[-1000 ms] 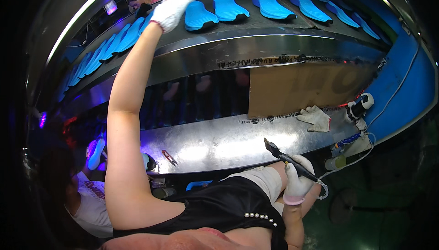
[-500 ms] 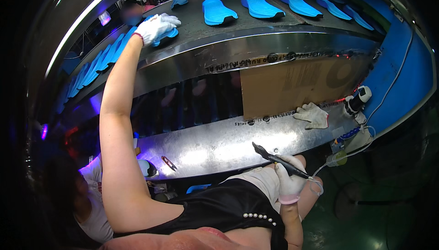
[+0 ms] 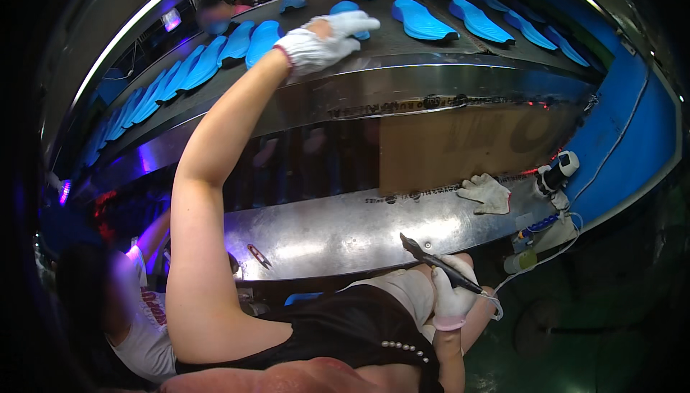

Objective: The person picks up a blue shoe sole from a conveyor belt, wipes the bottom surface using a handheld tool, and places the sole back onto the belt.

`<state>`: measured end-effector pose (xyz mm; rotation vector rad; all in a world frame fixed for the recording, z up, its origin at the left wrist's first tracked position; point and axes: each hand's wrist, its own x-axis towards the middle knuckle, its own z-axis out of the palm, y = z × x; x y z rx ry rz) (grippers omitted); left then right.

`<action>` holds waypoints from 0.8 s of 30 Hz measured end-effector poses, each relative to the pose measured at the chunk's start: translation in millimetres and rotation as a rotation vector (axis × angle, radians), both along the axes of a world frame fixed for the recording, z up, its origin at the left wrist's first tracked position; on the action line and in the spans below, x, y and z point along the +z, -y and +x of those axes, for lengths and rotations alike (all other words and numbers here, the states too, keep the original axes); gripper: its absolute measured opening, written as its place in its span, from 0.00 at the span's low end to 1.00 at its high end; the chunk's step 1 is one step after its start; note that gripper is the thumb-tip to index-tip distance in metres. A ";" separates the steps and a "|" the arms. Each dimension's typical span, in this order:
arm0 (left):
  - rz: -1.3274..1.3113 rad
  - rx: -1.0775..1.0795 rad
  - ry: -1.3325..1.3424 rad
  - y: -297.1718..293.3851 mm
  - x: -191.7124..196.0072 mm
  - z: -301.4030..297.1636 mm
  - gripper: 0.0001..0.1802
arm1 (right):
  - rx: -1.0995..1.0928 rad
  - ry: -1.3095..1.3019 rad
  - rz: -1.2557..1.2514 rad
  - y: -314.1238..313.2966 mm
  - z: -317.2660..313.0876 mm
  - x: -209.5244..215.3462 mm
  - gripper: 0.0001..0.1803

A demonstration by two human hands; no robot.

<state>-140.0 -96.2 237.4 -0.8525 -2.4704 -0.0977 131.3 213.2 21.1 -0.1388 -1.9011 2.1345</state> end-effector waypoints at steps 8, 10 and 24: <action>0.191 0.536 -0.158 111.9 25.1 72.9 0.21 | 0.036 -0.042 0.049 9.2 -5.9 1.1 0.13; 0.038 0.779 0.058 144.7 18.1 80.5 0.23 | 0.040 -0.046 0.048 12.5 -4.8 0.7 0.13; 1.151 0.385 -0.364 215.0 29.1 31.1 0.18 | 0.101 0.072 0.068 15.2 -14.6 4.7 0.14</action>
